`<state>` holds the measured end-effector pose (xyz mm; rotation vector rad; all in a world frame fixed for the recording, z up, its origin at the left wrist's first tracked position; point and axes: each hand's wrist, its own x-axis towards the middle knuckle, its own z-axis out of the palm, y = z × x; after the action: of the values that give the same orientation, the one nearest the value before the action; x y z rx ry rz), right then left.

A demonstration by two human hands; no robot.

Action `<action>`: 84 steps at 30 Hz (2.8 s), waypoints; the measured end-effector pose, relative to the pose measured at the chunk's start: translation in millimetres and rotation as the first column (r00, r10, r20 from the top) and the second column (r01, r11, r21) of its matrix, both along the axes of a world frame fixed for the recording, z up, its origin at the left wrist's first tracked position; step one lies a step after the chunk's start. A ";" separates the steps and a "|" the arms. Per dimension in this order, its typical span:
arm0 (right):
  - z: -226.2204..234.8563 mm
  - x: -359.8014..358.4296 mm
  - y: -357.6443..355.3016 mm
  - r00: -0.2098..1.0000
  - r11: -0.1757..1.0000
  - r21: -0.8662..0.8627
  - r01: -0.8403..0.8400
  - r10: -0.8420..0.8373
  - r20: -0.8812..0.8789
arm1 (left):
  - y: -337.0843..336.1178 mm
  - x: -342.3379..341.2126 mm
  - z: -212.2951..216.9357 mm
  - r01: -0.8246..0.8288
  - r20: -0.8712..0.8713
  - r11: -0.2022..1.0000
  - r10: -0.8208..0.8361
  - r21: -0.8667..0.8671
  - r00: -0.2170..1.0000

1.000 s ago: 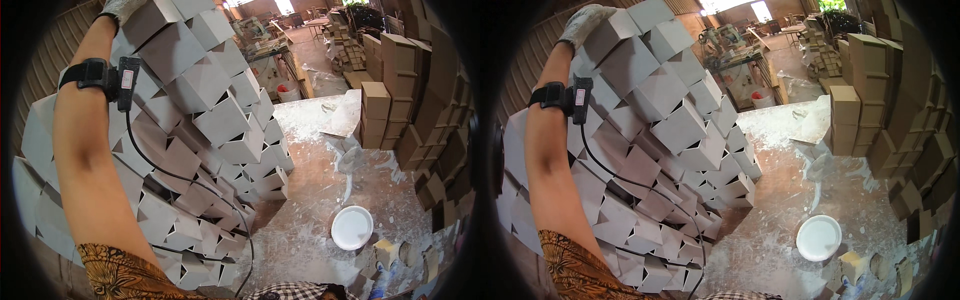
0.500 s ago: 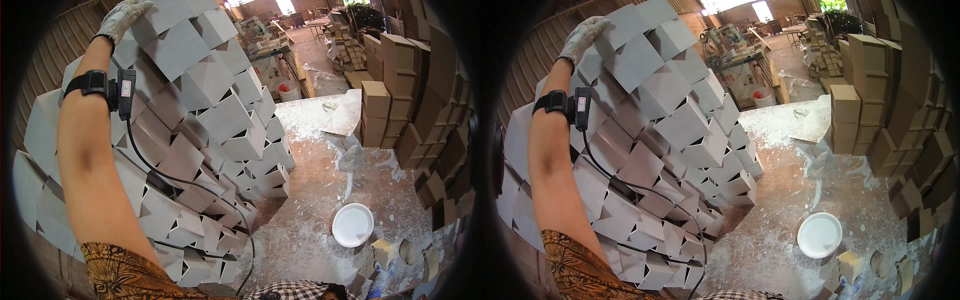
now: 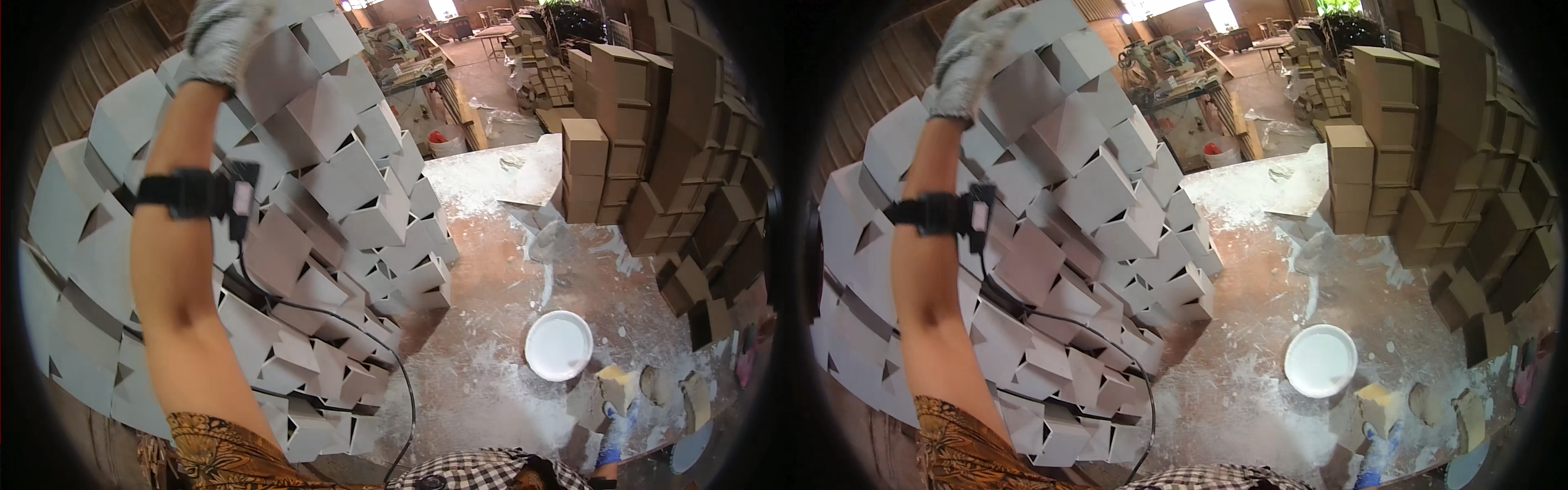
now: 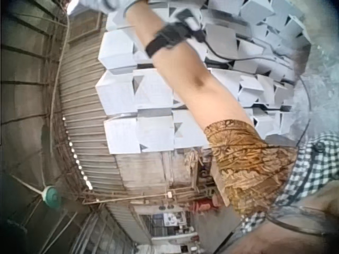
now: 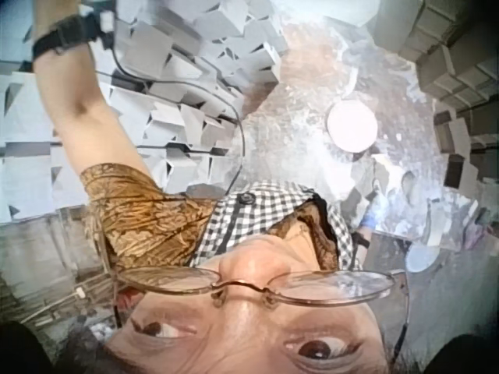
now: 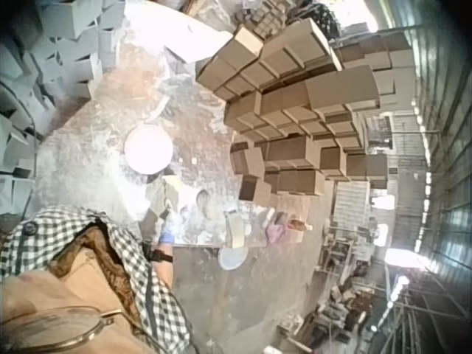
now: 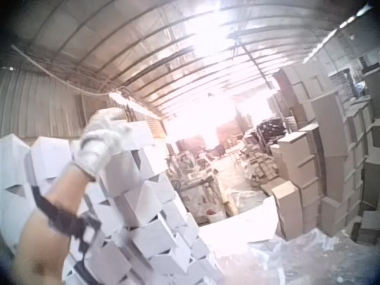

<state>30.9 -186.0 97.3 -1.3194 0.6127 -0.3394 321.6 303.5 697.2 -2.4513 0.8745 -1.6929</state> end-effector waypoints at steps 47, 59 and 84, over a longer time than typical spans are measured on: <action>53.6 -9.7 -367.6 0.590 0.315 -0.727 -0.610 -0.432 -0.682 | -730.3 28.3 -516.8 0.401 -0.945 0.873 0.173 0.278 0.279; -9.5 -0.7 -237.0 0.830 0.219 -0.818 -0.532 0.327 -0.452 | -741.8 29.3 -498.1 0.531 -0.823 0.637 0.506 0.558 0.258; -63.7 27.9 -211.7 0.895 0.914 -0.117 -0.389 0.345 -0.283 | -353.8 -325.6 -487.7 -0.728 -0.208 0.306 -0.952 -0.613 -0.225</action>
<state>58.8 -397.7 33.6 -1.6271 0.5408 0.0970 -4.0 -50.3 209.6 1.2875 0.1149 -0.6196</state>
